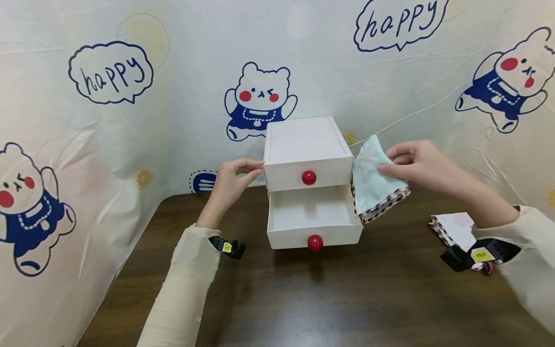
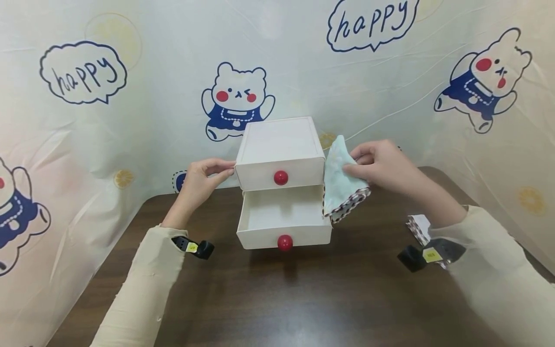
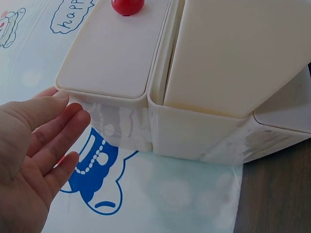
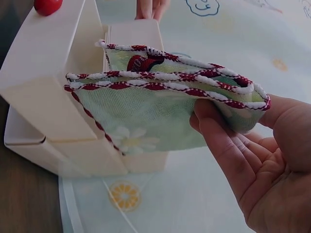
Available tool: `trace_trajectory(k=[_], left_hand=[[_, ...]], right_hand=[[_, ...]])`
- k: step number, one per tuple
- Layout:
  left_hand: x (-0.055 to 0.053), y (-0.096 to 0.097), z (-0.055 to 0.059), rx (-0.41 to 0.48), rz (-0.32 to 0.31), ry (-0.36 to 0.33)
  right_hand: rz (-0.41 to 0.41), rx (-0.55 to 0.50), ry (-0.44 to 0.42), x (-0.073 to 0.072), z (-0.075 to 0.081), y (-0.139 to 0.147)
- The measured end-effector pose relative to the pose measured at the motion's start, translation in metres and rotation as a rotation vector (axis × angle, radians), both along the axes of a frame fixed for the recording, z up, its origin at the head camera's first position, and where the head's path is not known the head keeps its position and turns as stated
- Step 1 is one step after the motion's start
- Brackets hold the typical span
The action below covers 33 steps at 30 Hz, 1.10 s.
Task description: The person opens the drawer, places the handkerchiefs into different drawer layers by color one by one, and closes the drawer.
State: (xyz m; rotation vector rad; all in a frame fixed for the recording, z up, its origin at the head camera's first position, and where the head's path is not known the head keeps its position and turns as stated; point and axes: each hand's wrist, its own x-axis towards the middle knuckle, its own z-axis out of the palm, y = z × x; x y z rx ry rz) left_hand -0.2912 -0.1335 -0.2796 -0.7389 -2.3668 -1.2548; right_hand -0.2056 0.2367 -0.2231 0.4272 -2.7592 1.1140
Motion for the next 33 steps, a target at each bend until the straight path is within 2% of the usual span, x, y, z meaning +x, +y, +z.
trace_trajectory(k=[13, 19, 33], left_hand=[[0.0, 0.0, 0.0, 0.001, -0.003, 0.001], [0.0, 0.0, 0.0, -0.004, -0.003, -0.001], [0.001, 0.001, 0.001, -0.003, -0.004, -0.003]], right_hand=[[0.095, -0.011, 0.034, 0.003, 0.01, -0.026], [0.142, -0.032, 0.017, 0.003, 0.012, -0.04], [0.22, -0.023, 0.021, -0.006, 0.012, -0.071]])
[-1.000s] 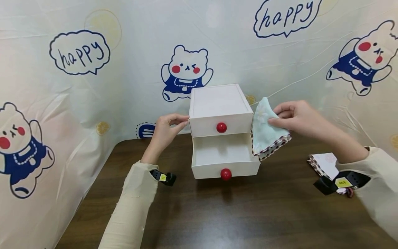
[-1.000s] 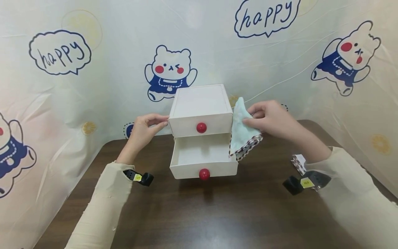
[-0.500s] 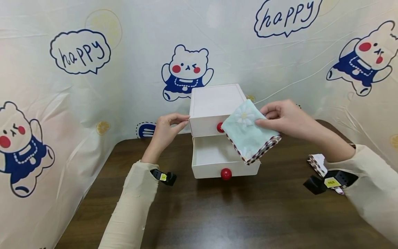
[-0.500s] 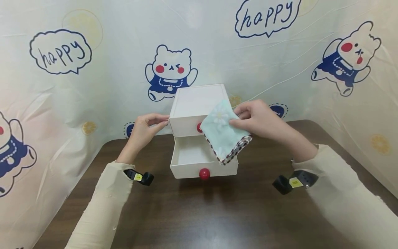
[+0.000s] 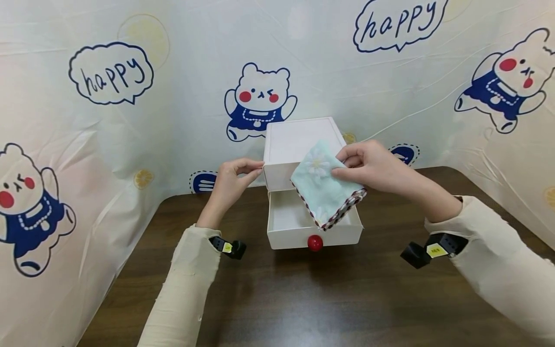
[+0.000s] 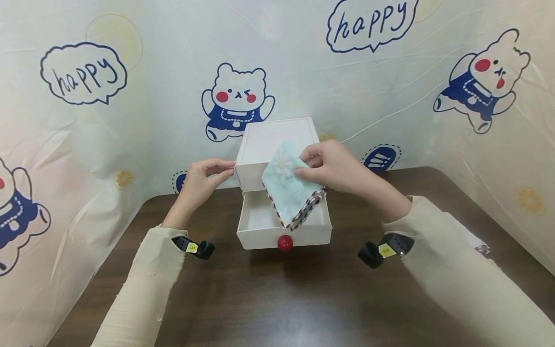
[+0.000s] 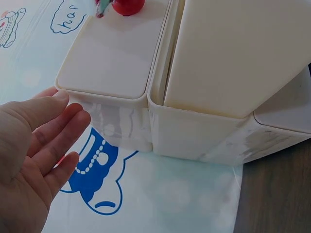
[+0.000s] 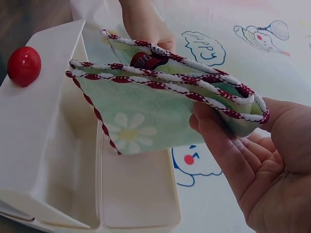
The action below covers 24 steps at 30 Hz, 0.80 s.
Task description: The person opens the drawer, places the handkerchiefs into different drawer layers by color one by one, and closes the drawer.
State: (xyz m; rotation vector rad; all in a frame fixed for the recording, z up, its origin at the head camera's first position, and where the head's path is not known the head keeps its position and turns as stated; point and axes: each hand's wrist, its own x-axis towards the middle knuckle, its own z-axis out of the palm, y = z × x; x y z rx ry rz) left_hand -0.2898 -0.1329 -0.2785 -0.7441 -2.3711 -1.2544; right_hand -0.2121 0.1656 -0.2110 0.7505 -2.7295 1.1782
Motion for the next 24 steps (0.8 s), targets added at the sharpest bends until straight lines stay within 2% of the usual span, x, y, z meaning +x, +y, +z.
trace_trajectory(k=[16, 24], left_hand=[[0.0, -0.001, 0.0, 0.009, 0.007, 0.006], [0.0, -0.001, -0.001, 0.024, -0.005, 0.009]], right_hand=[[0.041, -0.09, -0.022, -0.013, -0.006, -0.028], [0.09, -0.12, -0.048, -0.019, -0.007, -0.046]])
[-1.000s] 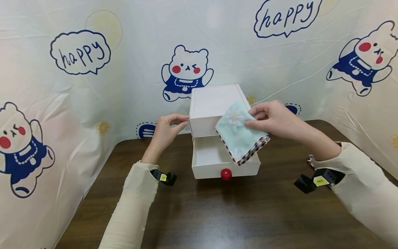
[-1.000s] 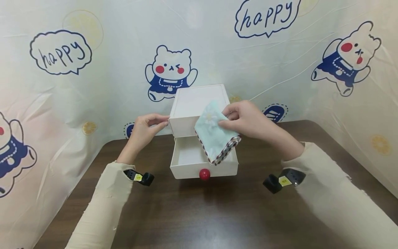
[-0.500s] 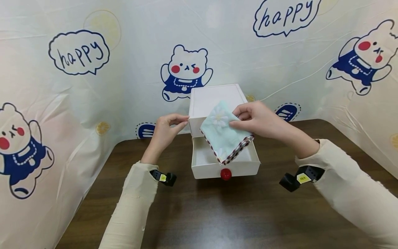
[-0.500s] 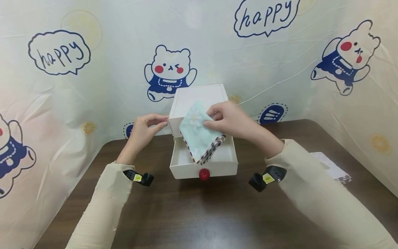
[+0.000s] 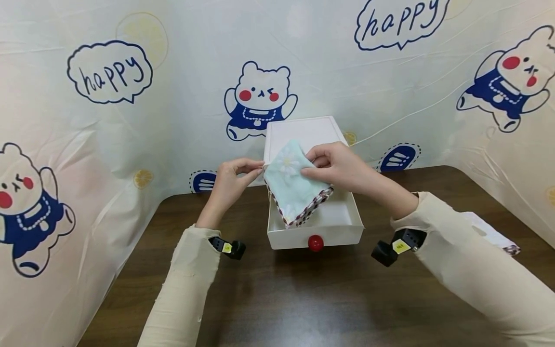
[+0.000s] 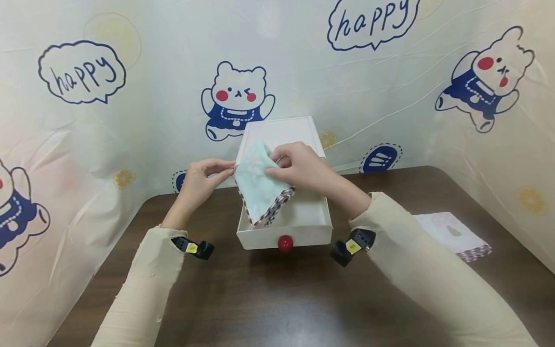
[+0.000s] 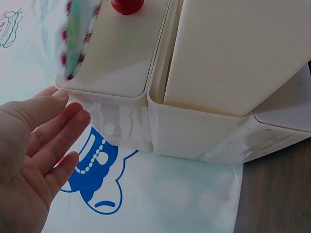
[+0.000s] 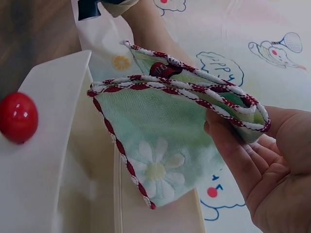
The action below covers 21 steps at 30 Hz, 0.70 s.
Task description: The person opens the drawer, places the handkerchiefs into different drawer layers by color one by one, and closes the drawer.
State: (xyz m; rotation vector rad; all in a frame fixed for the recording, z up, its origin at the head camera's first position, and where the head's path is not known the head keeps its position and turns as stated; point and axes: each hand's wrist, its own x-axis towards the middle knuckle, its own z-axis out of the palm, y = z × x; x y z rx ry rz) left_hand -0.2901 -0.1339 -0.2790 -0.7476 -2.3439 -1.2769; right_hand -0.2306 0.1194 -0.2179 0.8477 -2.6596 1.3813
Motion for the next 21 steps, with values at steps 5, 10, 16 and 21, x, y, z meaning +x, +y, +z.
trace_trajectory(k=[5, 10, 16, 21], left_hand=[[0.0, 0.0, 0.0, -0.002, -0.001, 0.026], [-0.001, 0.0, -0.001, 0.003, 0.005, 0.045], [-0.001, 0.0, -0.001, -0.014, 0.018, 0.014], [-0.001, 0.001, 0.0, -0.018, 0.02, -0.01]], right_hand=[[0.029, -0.031, 0.017, 0.001, 0.004, -0.009], [0.026, -0.045, 0.004, 0.001, 0.003, -0.012], [-0.055, -0.005, -0.02, -0.003, -0.013, -0.006], [-0.11, 0.009, -0.033, -0.008, -0.03, 0.002]])
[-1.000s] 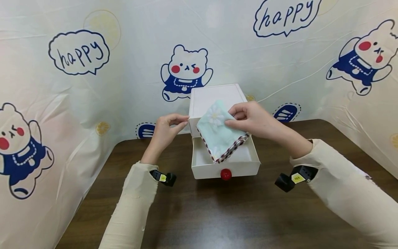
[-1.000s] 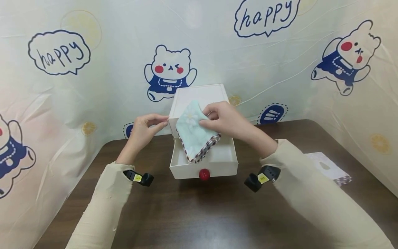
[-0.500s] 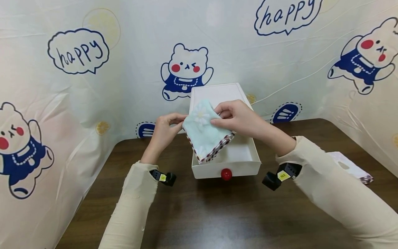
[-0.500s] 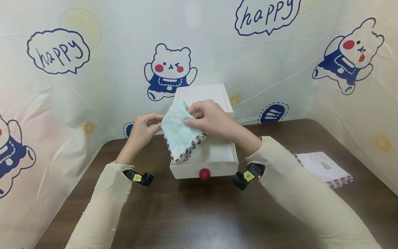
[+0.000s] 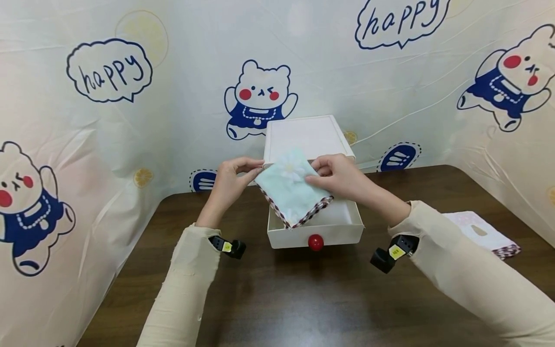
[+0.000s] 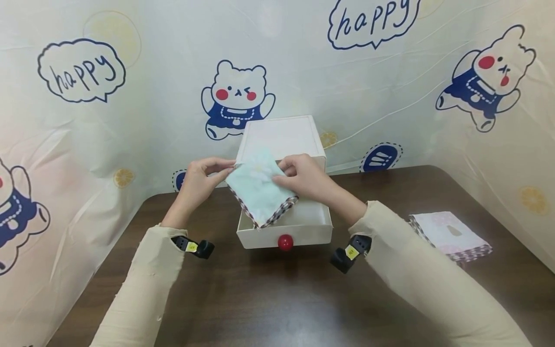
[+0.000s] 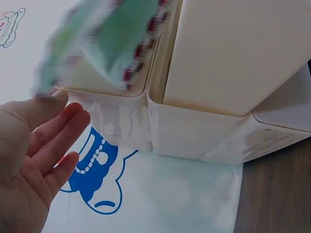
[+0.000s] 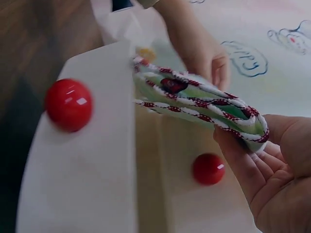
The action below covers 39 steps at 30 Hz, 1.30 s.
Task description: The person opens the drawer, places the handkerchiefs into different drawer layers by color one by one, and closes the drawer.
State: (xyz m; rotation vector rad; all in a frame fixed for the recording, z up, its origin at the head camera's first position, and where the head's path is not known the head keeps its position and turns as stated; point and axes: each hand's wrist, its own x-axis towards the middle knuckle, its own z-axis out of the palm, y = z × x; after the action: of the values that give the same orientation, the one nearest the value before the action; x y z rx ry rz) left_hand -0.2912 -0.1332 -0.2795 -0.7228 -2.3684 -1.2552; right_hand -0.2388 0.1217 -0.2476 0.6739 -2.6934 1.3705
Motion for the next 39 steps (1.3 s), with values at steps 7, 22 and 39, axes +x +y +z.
trace_trajectory(k=[7, 22, 39], left_hand=[[0.0, 0.0, 0.001, -0.011, -0.003, -0.003], [0.0, 0.0, 0.001, -0.01, -0.001, -0.01], [0.001, 0.0, 0.001, -0.02, 0.0, 0.006]], right_hand=[[-0.006, 0.014, 0.003, -0.006, -0.019, 0.01], [-0.062, 0.097, 0.001, -0.007, -0.036, 0.015], [-0.118, 0.098, 0.009, -0.002, -0.044, 0.011]])
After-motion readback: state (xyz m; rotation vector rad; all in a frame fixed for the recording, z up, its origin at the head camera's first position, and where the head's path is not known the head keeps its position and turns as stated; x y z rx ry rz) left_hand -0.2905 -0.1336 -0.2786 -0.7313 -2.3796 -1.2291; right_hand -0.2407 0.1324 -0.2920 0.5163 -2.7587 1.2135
